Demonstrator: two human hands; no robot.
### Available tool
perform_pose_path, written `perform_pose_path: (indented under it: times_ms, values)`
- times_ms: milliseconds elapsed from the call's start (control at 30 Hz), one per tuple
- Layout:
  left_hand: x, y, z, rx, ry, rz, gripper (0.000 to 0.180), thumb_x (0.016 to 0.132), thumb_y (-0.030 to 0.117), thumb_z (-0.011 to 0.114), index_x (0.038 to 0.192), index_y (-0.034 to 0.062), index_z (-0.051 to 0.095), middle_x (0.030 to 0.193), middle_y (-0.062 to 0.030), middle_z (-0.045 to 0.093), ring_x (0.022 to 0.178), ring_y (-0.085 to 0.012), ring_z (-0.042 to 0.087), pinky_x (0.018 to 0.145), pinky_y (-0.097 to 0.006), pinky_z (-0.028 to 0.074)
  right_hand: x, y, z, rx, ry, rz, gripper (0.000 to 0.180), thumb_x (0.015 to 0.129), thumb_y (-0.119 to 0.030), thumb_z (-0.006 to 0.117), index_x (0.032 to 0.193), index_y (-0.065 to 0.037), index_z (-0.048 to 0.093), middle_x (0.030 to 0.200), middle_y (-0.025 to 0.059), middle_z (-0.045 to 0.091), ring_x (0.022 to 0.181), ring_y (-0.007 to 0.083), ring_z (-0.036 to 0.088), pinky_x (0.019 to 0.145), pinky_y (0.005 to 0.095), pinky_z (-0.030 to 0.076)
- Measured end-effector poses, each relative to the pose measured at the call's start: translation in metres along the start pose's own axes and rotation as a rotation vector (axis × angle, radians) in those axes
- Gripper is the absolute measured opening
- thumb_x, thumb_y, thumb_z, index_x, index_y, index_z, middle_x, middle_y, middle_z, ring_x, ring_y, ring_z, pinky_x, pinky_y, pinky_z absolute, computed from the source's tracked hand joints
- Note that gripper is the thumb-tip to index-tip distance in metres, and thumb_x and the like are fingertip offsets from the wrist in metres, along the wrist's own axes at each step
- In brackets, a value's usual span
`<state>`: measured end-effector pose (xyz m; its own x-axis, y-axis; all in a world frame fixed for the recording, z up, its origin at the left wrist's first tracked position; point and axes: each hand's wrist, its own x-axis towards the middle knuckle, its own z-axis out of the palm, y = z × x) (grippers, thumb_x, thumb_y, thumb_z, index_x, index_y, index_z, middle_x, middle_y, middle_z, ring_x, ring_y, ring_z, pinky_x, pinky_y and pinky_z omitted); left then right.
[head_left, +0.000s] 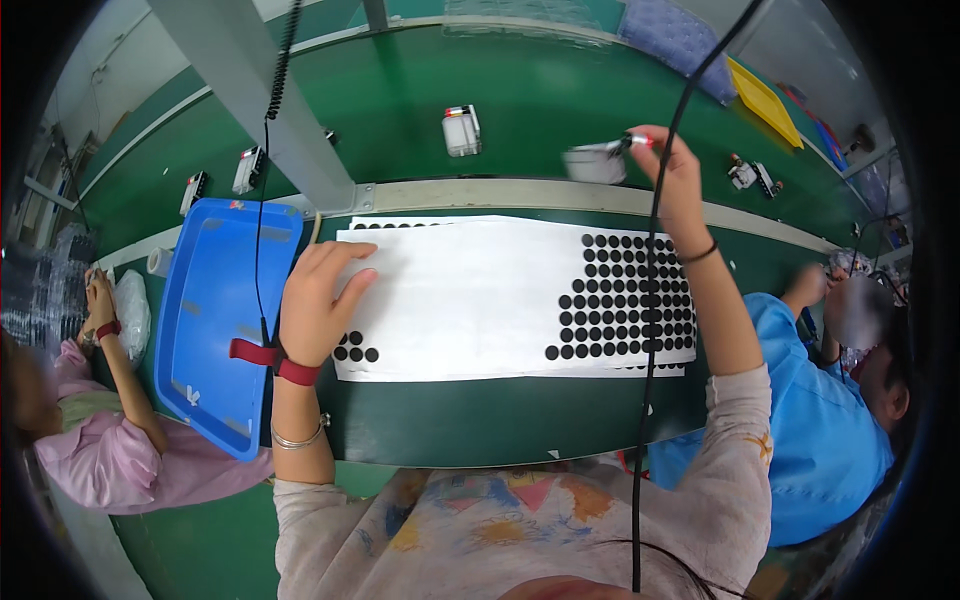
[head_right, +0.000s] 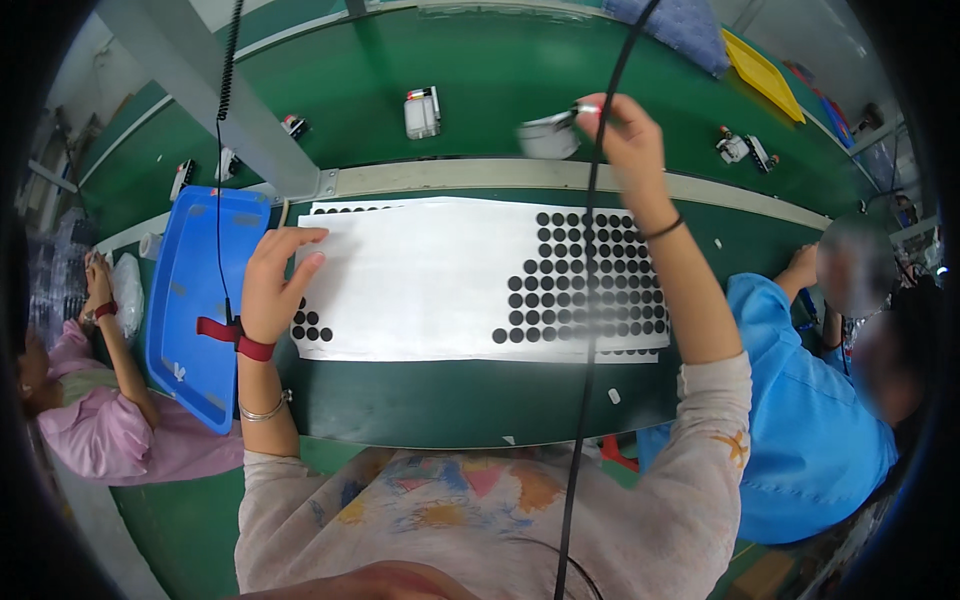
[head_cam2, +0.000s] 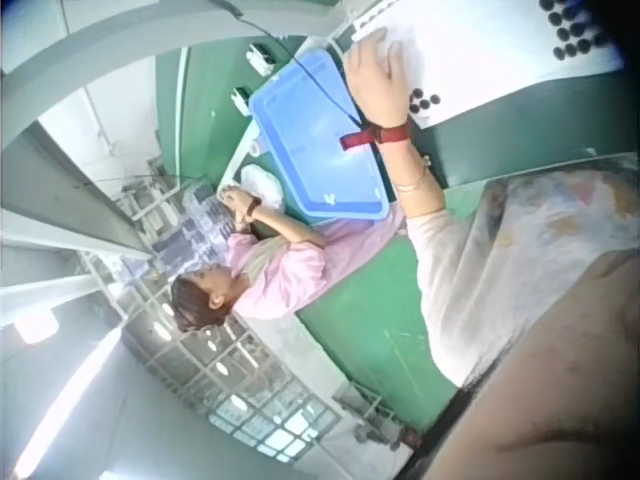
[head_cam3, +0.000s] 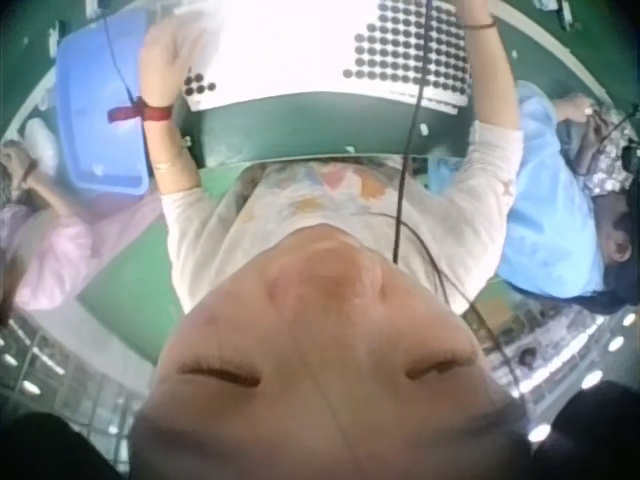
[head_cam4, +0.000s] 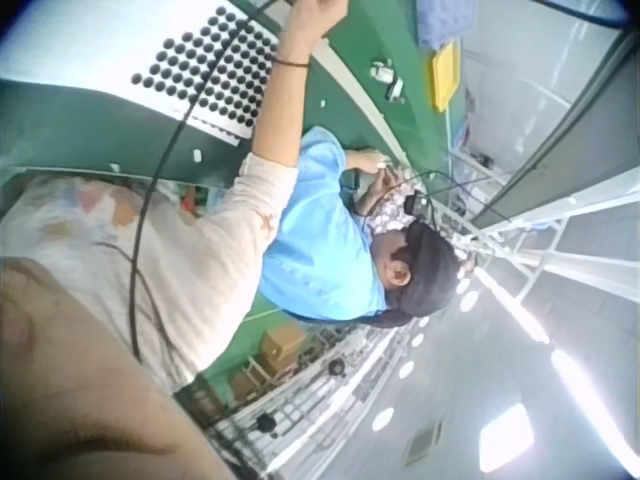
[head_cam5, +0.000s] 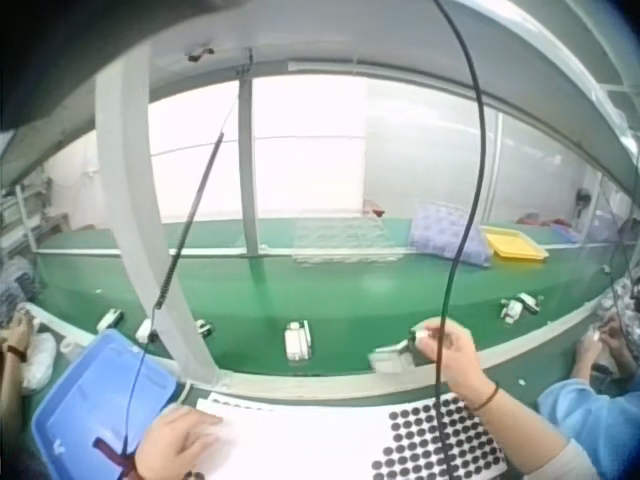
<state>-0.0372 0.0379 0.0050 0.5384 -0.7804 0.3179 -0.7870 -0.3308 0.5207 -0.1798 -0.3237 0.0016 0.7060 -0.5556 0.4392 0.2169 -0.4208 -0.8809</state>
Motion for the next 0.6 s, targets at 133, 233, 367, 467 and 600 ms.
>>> perform_pose_path:
  times_ms: [133, 233, 367, 467, 600]
  values:
    - [-0.013, -0.011, -0.019, 0.005, -0.191, -0.036, 0.03, 0.072, 0.006, 0.062, 0.101, 0.0066, 0.057, 0.099, -0.0089, 0.056, 0.092, -0.0287, 0.05, 0.081, -0.033, 0.04, -0.051, -0.03, 0.09, 0.753, -0.528, 0.271, 0.021, 0.091, -0.023, 0.049, 0.104, -0.007, 0.05, 0.101, 0.0059, 0.056, 0.095, 0.0136, 0.053, 0.085, 0.0295, 0.04]
    - [-0.013, -0.007, -0.009, 0.038, -0.163, -0.027, 0.031, 0.068, 0.005, 0.064, 0.098, 0.0076, 0.058, 0.098, -0.009, 0.055, 0.092, -0.0283, 0.049, 0.08, -0.034, 0.04, -0.078, -0.046, 0.136, 1.036, -0.782, 0.483, 0.026, 0.092, -0.028, 0.046, 0.103, -0.004, 0.049, 0.097, 0.0068, 0.054, 0.095, 0.0158, 0.052, 0.088, 0.0327, 0.039]
    - [-0.021, -0.01, -0.007, 0.038, -0.123, -0.011, 0.028, 0.067, 0.008, 0.066, 0.094, 0.0071, 0.059, 0.093, -0.0074, 0.056, 0.088, -0.0274, 0.049, 0.079, -0.034, 0.04, -0.083, -0.034, 0.147, 1.139, -0.82, 0.855, 0.032, 0.092, -0.031, 0.045, 0.102, -0.001, 0.049, 0.084, 0.0047, 0.05, 0.08, 0.0139, 0.052, 0.082, 0.032, 0.042]
    - [-0.033, -0.004, -0.006, 0.028, -0.123, 0.029, 0.027, 0.064, 0.015, 0.07, 0.089, 0.0075, 0.062, 0.087, -0.0053, 0.056, 0.086, -0.026, 0.05, 0.077, -0.034, 0.041, -0.074, -0.023, 0.139, 1.075, -1.072, 0.788, 0.033, 0.092, -0.031, 0.044, 0.102, 0.0, 0.05, 0.076, 0.0027, 0.047, 0.068, 0.0112, 0.049, 0.076, 0.0312, 0.044]
    - [-0.055, 0.001, -0.002, 0.059, -0.125, 0.09, 0.029, 0.058, 0.021, 0.074, 0.082, 0.0087, 0.062, 0.085, -0.004, 0.054, 0.087, -0.0254, 0.05, 0.076, -0.035, 0.041, -0.07, -0.033, 0.137, 0.925, -1.055, 0.756, 0.033, 0.091, -0.032, 0.046, 0.096, 0.0, 0.053, 0.075, 0.0017, 0.048, 0.064, 0.0083, 0.047, 0.07, 0.0275, 0.045]
